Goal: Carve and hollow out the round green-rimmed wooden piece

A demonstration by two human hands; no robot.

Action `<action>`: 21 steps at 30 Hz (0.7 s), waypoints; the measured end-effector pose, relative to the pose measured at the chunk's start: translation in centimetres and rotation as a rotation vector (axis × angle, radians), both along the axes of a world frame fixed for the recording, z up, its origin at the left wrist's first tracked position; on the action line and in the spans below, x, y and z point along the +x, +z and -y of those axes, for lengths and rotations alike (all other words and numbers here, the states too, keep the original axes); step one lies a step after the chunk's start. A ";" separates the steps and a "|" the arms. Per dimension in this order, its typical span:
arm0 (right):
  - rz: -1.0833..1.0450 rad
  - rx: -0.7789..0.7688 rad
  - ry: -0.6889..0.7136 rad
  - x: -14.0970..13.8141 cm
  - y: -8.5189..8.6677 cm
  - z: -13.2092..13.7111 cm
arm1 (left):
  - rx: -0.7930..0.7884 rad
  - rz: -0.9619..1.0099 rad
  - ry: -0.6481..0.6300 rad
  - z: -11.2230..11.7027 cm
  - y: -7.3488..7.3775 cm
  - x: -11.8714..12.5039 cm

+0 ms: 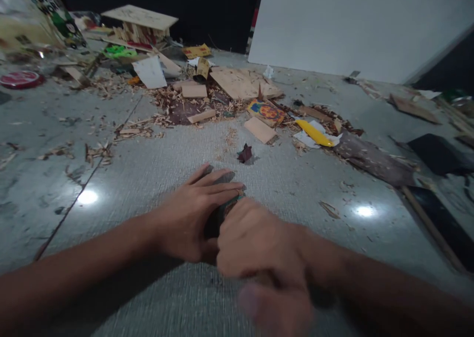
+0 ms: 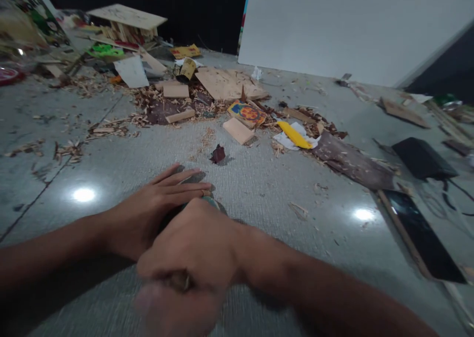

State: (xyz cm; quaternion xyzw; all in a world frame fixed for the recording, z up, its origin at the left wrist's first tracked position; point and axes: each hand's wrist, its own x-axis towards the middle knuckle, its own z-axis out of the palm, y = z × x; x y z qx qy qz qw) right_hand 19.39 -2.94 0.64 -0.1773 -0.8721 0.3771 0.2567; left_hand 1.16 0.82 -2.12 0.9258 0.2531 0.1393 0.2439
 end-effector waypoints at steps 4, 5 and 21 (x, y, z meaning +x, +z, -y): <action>-0.368 -0.344 -0.179 1.7 2.6 -2.2 | 0.000 -0.010 0.021 0.0 0.2 0.0; -0.431 -0.432 -0.180 1.9 2.6 -2.7 | -0.001 -0.014 0.023 0.1 0.3 0.1; -0.658 -0.742 -0.049 1.7 0.9 -4.2 | -0.010 0.005 0.012 -0.1 0.0 0.1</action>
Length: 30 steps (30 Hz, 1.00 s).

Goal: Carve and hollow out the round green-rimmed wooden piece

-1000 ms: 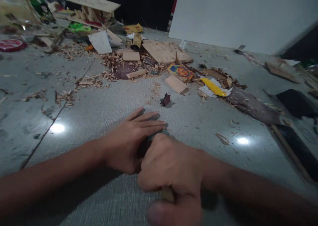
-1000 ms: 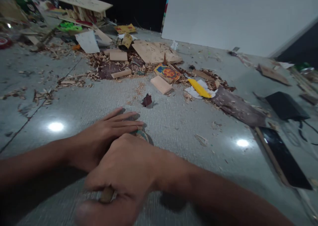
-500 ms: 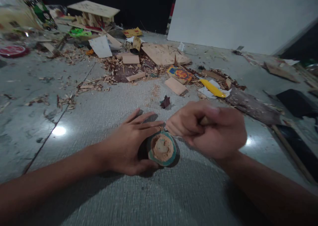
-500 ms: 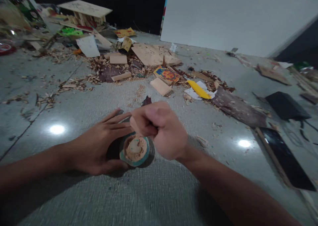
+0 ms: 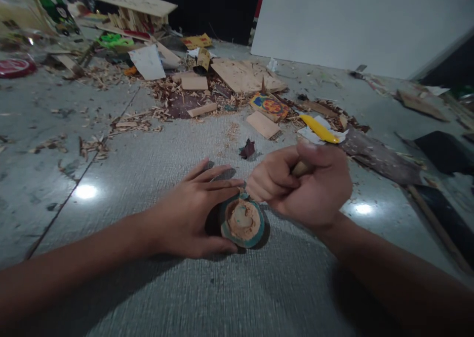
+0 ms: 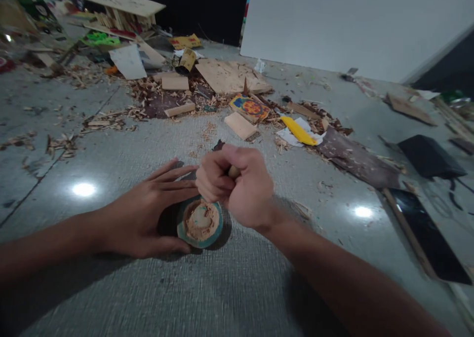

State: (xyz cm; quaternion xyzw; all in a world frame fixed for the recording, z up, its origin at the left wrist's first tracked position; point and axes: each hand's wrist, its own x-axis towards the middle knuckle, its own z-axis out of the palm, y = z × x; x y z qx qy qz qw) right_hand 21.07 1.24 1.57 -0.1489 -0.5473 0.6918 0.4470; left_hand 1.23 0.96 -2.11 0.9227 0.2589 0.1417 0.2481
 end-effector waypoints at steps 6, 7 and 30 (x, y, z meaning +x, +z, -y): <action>0.053 -0.097 0.027 -0.5 0.2 -0.5 | 0.002 -0.008 0.020 0.2 -0.1 0.2; 0.040 -0.142 0.022 -0.5 0.2 -0.7 | 0.005 -0.010 0.029 0.2 -0.2 0.2; 0.090 -0.179 -0.099 -0.4 1.0 -0.2 | 0.054 -0.002 0.072 0.3 -0.3 0.1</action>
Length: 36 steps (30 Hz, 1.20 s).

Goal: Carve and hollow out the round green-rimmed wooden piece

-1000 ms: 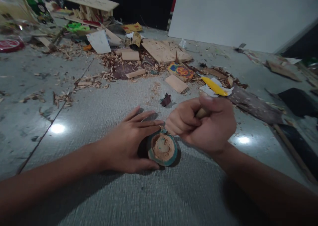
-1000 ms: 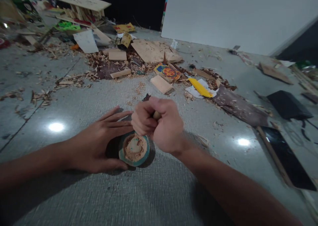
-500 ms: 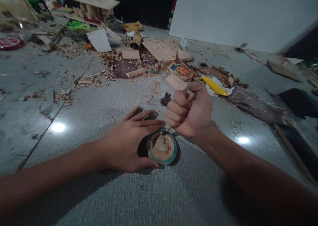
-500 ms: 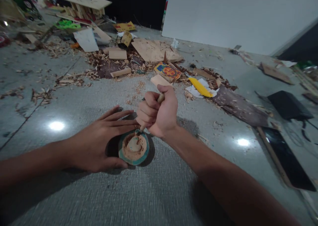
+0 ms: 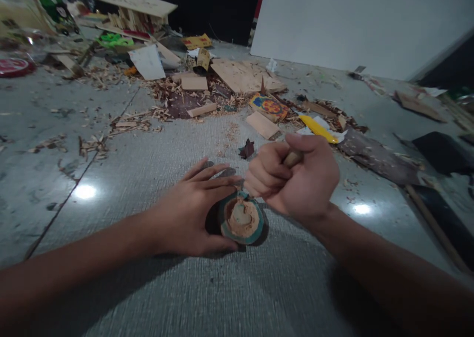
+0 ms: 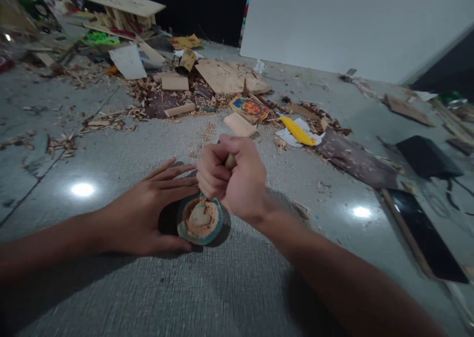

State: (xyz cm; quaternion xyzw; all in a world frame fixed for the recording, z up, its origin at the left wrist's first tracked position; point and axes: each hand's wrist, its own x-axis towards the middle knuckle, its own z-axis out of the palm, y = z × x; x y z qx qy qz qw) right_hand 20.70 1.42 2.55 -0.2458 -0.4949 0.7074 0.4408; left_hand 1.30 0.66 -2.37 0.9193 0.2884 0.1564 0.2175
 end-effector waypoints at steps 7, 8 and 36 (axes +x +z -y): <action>0.139 0.083 -0.102 -1.2 -0.2 1.5 | 0.004 -0.005 0.003 0.0 -0.1 0.1; 0.112 0.057 -0.117 -1.2 -0.2 1.4 | 0.003 -0.005 0.002 0.0 -0.1 0.1; -0.143 -0.325 -0.330 0.0 0.0 -0.6 | -0.020 0.019 0.028 -0.1 -0.1 0.0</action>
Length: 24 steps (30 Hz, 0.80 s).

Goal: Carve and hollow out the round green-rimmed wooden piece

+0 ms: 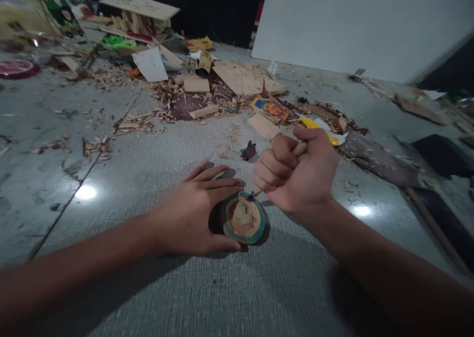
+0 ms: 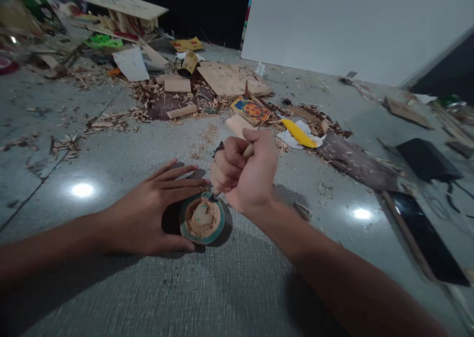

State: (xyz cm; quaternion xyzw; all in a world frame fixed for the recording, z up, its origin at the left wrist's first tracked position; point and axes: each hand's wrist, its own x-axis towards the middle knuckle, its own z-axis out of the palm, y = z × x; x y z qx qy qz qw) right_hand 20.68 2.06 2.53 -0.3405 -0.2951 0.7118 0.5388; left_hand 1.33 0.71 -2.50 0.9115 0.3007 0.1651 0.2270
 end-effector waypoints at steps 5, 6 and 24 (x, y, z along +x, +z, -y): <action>0.179 0.207 0.145 -1.1 0.3 1.4 | 0.013 0.001 -0.010 0.0 -0.1 -0.1; 0.216 0.229 0.153 -1.4 0.5 1.7 | 0.013 0.002 -0.013 0.1 -0.1 -0.1; -0.190 -0.349 -0.253 0.4 -1.2 -0.9 | 0.040 0.021 0.003 0.2 -0.3 0.0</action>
